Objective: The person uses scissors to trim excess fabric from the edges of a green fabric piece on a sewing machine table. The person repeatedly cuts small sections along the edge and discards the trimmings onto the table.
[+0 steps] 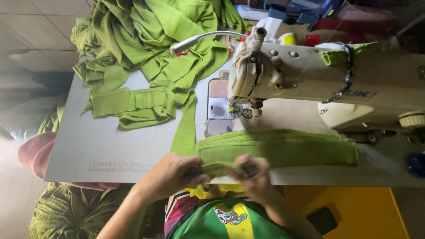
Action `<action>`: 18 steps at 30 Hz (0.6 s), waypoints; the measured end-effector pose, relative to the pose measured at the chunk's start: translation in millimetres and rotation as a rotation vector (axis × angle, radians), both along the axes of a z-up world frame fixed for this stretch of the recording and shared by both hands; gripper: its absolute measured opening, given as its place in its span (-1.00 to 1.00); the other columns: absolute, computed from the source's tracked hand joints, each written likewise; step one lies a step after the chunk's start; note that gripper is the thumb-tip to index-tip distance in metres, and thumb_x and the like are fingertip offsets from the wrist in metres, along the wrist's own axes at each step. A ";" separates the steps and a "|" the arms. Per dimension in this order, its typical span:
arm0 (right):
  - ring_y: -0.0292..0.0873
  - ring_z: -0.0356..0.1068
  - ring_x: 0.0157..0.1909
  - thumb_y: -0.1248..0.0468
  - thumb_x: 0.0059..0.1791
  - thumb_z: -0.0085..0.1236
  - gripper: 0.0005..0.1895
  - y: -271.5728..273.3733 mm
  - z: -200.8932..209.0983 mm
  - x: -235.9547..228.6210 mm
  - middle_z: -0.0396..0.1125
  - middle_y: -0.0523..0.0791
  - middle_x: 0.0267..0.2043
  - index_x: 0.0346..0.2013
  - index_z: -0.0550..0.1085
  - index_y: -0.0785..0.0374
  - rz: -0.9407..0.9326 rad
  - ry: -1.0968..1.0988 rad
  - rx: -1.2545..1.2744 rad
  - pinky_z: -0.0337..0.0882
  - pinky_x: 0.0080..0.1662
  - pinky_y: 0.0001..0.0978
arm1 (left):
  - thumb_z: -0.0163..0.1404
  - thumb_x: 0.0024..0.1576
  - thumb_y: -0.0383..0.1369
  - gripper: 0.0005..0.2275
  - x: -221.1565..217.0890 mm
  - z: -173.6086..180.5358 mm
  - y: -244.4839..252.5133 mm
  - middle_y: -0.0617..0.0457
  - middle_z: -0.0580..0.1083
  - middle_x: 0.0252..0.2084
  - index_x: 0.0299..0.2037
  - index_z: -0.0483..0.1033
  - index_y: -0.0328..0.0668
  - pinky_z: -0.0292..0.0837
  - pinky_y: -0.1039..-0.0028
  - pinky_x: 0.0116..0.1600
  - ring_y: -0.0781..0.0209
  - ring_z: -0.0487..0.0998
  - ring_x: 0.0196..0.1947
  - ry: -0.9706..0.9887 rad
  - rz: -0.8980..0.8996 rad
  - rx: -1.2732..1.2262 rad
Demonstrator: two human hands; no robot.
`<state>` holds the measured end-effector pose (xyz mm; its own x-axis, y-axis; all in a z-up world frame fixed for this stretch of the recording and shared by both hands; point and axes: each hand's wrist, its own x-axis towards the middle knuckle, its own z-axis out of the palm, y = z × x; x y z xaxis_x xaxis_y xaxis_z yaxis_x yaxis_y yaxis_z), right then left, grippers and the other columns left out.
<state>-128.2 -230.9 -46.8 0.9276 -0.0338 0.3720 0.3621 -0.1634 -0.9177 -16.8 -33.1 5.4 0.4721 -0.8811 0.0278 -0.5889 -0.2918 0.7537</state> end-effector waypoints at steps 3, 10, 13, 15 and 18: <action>-0.32 0.35 -0.54 0.25 -0.33 0.24 -0.86 -67.3 -35.8 -31.6 0.35 -0.23 -0.57 -0.55 0.44 0.08 -0.682 0.330 0.172 0.38 -0.43 -0.50 | 0.03 0.02 -0.29 -0.75 8.2 -16.0 10.5 0.27 0.29 -0.76 -0.66 0.28 -0.07 0.21 0.61 -0.67 0.46 0.30 -0.80 0.033 -0.237 0.016; -0.52 0.11 -0.59 0.17 -0.01 0.04 -0.83 -155.9 16.2 -78.8 0.18 -0.29 -0.44 -0.36 0.23 0.07 -1.137 0.275 0.247 0.05 -0.63 -0.74 | 0.00 0.00 -0.23 -0.82 32.6 -10.3 34.7 0.25 0.36 -0.68 -0.59 0.41 -0.05 0.18 0.63 -0.54 0.45 0.32 -0.70 0.246 -0.244 0.479; -0.42 0.17 -0.51 0.21 0.13 0.01 -0.81 -203.9 -24.4 -98.0 0.21 -0.22 -0.44 -0.34 0.28 0.15 -1.243 0.295 -0.034 0.15 -0.52 -0.62 | -0.03 -0.01 -0.21 -0.84 41.8 -3.3 31.6 0.27 0.50 -0.61 -0.49 0.55 -0.03 0.30 0.77 -0.52 0.53 0.42 -0.68 0.396 -0.141 0.418; -0.31 0.24 -0.42 0.22 0.16 0.03 -0.80 -232.0 -60.1 -103.9 0.25 -0.15 -0.39 -0.30 0.32 0.21 -1.268 0.261 -0.203 0.28 -0.40 -0.51 | -0.05 -0.04 -0.19 -0.82 42.4 -5.3 21.0 0.28 0.54 -0.59 -0.46 0.58 0.00 0.34 0.82 -0.51 0.56 0.45 -0.67 0.382 -0.068 0.400; 0.01 0.29 -0.34 0.17 0.06 0.04 -0.75 -236.3 -71.0 -95.6 0.29 0.03 -0.36 -0.24 0.35 0.34 -1.194 0.398 -0.697 0.24 -0.33 -0.22 | 0.01 -0.06 -0.18 -0.87 39.7 -10.8 5.1 0.29 0.54 -0.46 -0.41 0.54 0.07 0.36 0.72 -0.30 0.49 0.49 -0.49 0.182 0.172 0.566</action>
